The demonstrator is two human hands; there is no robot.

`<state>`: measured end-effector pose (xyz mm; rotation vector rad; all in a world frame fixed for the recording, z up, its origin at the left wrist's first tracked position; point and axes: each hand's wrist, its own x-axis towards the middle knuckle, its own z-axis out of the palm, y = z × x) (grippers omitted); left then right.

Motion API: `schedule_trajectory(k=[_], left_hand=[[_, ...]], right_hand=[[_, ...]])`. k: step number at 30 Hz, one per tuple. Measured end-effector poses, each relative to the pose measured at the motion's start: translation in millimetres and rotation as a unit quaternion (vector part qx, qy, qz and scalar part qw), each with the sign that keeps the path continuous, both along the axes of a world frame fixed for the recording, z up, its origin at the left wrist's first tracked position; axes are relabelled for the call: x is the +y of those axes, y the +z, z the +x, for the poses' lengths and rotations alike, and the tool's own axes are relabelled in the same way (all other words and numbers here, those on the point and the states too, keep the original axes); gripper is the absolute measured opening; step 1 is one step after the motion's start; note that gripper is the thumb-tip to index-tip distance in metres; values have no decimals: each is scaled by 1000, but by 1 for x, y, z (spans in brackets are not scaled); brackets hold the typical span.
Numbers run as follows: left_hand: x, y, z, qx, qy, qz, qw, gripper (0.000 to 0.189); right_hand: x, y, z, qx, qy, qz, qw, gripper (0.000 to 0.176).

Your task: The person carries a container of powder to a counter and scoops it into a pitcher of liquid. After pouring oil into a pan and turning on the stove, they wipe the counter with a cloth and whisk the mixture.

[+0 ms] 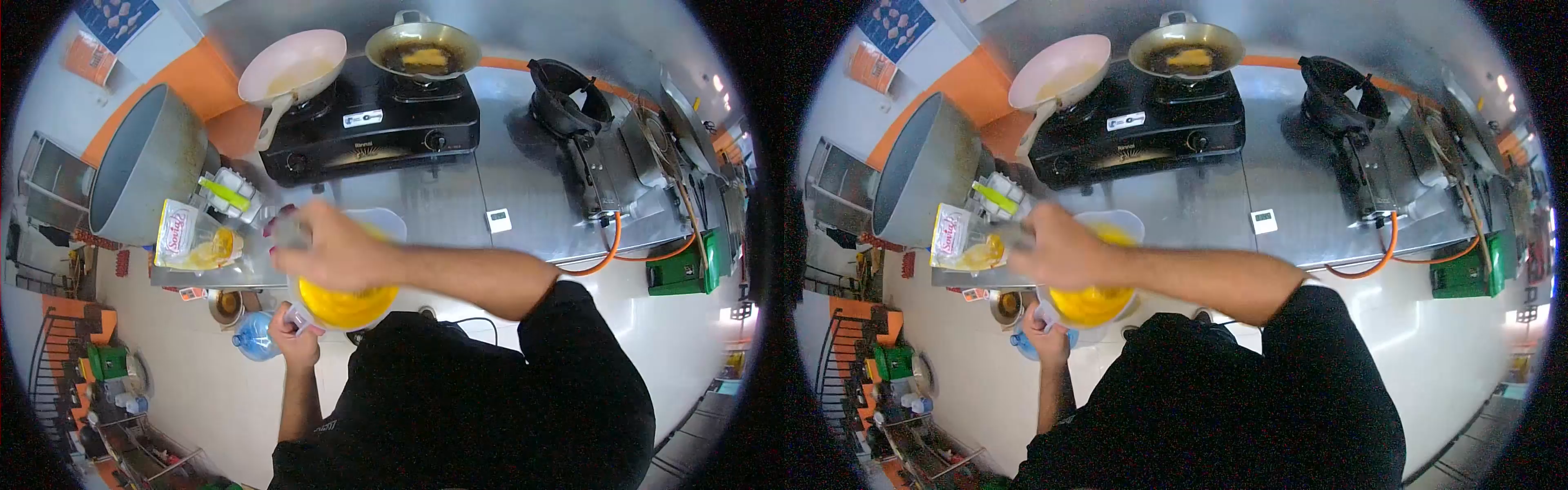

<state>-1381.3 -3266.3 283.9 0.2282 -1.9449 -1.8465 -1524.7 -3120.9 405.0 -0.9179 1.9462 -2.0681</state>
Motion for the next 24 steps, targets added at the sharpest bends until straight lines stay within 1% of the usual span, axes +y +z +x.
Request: schedule_trajectory(k=[1,3,4,6,7,8,9,10,11,13,16,19,20,22,23,24], left_hand=[[1,4,-3,-2,-4,7,1000,22],[3,6,1,-18,-9,22,1000,21],[2,3,2,-11,-6,8,1000,20],[-1,-4,-1,11,0,-24,1000,19],[1,-4,-5,10,-6,-11,1000,19],[4,-4,-6,4,-15,3,1000,19],[7,-5,-5,-8,-25,16,1000,19],[6,-2,-2,-27,-31,-10,999,20],[3,-5,0,-21,-29,-26,999,20],[0,-20,-2,5,-16,-53,998,22],[-10,-41,4,-27,-42,13,999,28],[-4,-29,1,37,-9,15,999,38],[10,-16,-6,44,2,33,998,44],[1,-19,-6,52,-32,9,998,33],[-4,-18,-2,51,-48,-2,998,29],[-9,-15,1,29,-62,-27,997,29]], right_hand=[[0,-2,3,3,24,-40,999,20],[4,-4,4,-61,-6,-118,991,19],[16,-1,-3,-185,-7,-81,979,19],[7,-25,-1,-87,-34,-30,995,18],[5,-34,1,-33,-49,-4,998,18],[8,-11,16,-30,-45,-17,998,19],[14,-5,13,-51,-41,-22,998,19],[21,-2,5,-75,-36,-28,996,20],[26,0,-2,-97,-29,-35,994,20],[26,3,-5,-50,-17,-24,998,25],[3,-2,4,-26,-14,-23,999,29],[5,-10,-8,24,-14,-10,1000,26],[3,-8,-5,14,-4,-21,1000,25],[4,-3,11,-11,19,-38,999,23],[9,-1,9,-14,1,-60,998,24],[16,3,2,-13,-13,-82,996,24]])
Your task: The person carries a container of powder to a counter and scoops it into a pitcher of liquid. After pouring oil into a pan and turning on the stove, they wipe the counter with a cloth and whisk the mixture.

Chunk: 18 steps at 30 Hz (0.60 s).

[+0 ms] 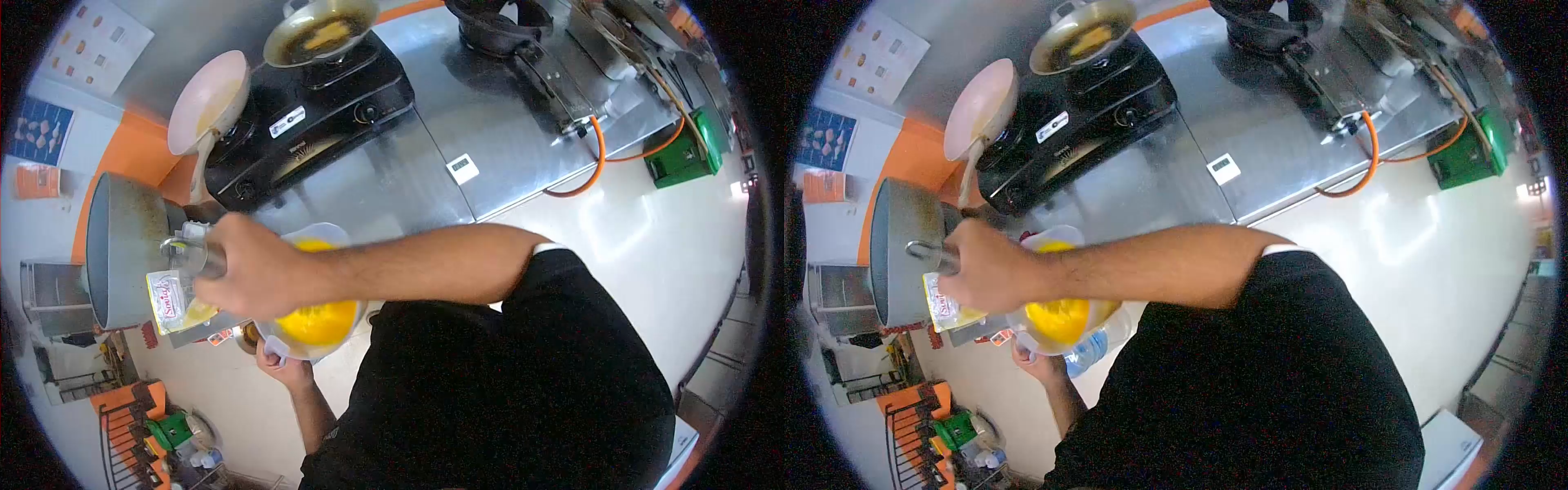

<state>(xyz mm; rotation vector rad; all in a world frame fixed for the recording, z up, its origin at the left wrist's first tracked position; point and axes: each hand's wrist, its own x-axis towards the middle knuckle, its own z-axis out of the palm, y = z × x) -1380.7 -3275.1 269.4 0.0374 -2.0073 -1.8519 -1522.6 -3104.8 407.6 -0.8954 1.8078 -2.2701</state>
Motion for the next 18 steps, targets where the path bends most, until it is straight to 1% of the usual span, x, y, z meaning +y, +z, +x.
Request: schedule_trajectory(k=[1,2,4,5,6,7,9,10,11,12,14,16,17,18], left_hand=[[-5,-8,3,9,4,6,1000,30],[-11,-22,4,21,10,12,1000,31],[3,-17,-3,54,38,15,998,31],[-1,-17,-2,46,29,20,998,32],[-8,-19,3,36,20,27,999,33],[-12,-22,5,30,13,35,999,34],[-15,-26,8,39,13,3,999,35],[-17,-25,7,44,10,-15,999,36],[-12,-20,2,50,5,-7,999,37],[-4,-13,1,50,2,3,999,37],[-8,-10,6,25,-11,6,1000,40],[-11,-17,9,17,16,-1,1000,40],[-8,-16,8,15,31,-4,999,41],[-6,-15,7,28,35,0,999,40]], right_hand=[[4,2,-3,2,-11,-20,1000,24],[8,1,2,-10,5,55,998,24],[-1,-1,13,-9,44,11,999,25],[-3,0,16,-14,60,-12,998,25],[0,2,9,-44,20,-1,999,26],[3,-3,3,-14,-6,2,1000,27],[6,-11,-5,53,-54,8,997,28],[2,-10,3,38,-23,19,999,28],[-1,-5,16,6,30,5,1000,27],[-4,-3,24,-6,50,-10,999,27],[1,1,18,-12,23,-3,1000,26],[6,-7,5,24,-39,67,997,25],[7,-6,8,13,-23,90,996,25],[8,0,19,-56,66,50,995,23]])
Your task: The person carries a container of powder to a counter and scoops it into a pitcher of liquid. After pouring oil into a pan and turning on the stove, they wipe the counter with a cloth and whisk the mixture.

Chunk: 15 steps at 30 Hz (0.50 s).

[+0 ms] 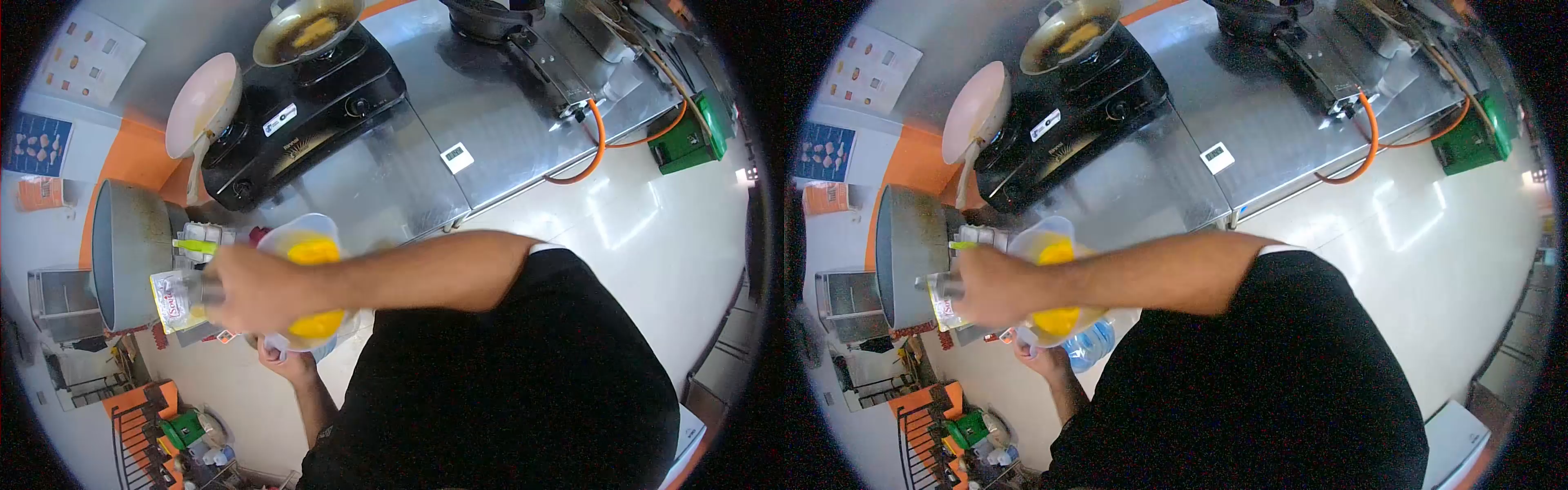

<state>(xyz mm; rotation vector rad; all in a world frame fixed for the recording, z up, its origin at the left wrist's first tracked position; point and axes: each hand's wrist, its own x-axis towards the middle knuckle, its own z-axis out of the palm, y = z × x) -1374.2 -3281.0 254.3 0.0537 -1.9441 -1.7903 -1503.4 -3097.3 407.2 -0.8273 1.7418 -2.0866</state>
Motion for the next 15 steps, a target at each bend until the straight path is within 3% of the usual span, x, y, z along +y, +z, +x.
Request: schedule_trajectory(k=[3,7,8,11,12,15], left_hand=[[6,-2,4,1,-14,16,1000,40],[-7,-14,7,6,-21,32,999,43],[-1,-11,2,9,-16,23,1000,43],[-8,-9,12,-11,-7,42,999,44],[-10,-10,11,-11,-3,58,998,44],[7,-9,5,-5,6,12,1000,44]], right_hand=[[-9,3,-2,31,-70,-66,995,22],[-6,-12,2,90,-75,-16,993,22],[-1,-5,10,54,-19,-124,991,20],[22,3,-14,-31,-126,-144,981,19],[21,-8,-20,18,-139,-82,987,19],[-9,-19,-1,72,-97,-135,983,21]])
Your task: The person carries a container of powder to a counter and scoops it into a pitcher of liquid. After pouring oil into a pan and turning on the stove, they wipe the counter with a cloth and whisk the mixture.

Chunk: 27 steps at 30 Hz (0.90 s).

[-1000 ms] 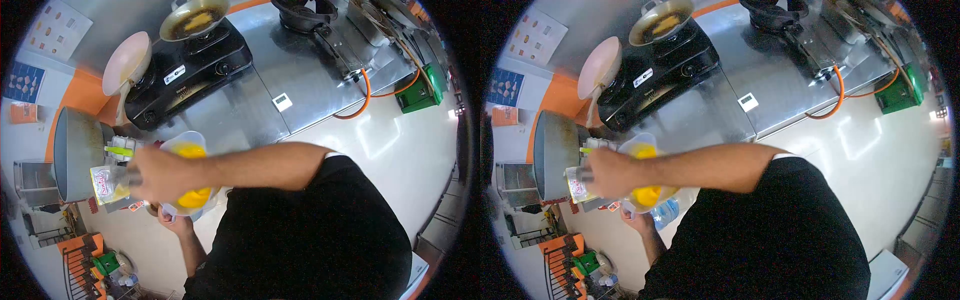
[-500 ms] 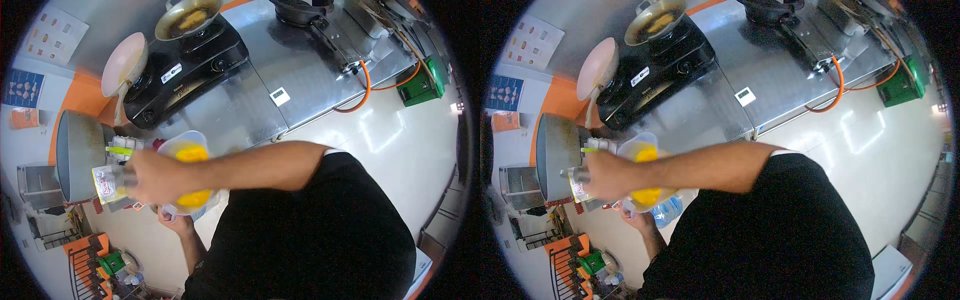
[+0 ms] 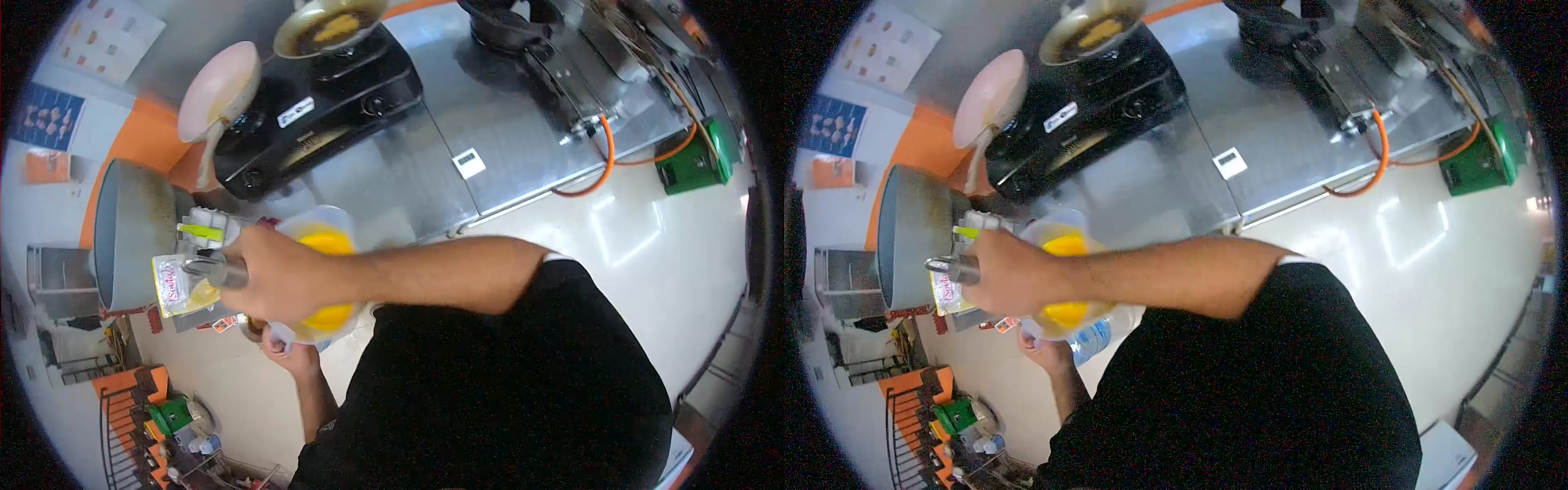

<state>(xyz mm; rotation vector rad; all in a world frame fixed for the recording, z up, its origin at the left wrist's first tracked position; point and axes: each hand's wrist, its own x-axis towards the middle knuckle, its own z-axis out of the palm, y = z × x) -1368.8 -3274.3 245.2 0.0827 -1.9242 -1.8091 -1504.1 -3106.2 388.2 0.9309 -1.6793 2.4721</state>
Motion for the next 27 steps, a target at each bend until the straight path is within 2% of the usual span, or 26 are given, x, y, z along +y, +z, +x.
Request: schedule_trajectory(k=[1,4,5,7,10,12,13,15,17,20,21,24,25,27], left_hand=[[9,8,0,-9,9,-18,1000,38],[0,6,11,-7,-28,-43,999,32],[8,11,12,-26,-3,-34,999,36],[31,29,4,-53,43,-14,998,47],[33,33,9,-49,7,11,999,49],[33,32,11,-59,26,18,998,41],[39,32,8,-54,32,29,998,38],[42,32,5,-50,13,12,999,29],[39,34,6,-55,-6,4,998,27],[41,39,6,-52,-8,17,998,23],[44,39,2,-44,-13,19,999,22],[48,42,0,-47,-32,27,998,21],[44,43,0,-40,-37,29,998,20],[43,51,-1,-33,-46,34,998,19]], right_hand=[[-1,5,4,-9,28,-5,1000,22],[37,34,-12,-89,54,133,986,26],[31,19,-15,-45,37,166,984,23],[20,12,1,-3,-12,76,997,21],[47,29,-1,-113,47,74,990,18],[52,25,-11,-118,29,65,990,16],[50,22,-3,-133,12,97,986,21],[42,23,8,-129,60,74,987,22],[44,25,3,-166,70,38,983,15],[57,10,-20,-137,6,126,982,18],[54,8,-10,-150,51,81,984,19],[53,25,6,-158,95,1,983,16],[58,19,-6,-159,85,-79,980,13],[70,18,-7,-182,77,12,980,13]])
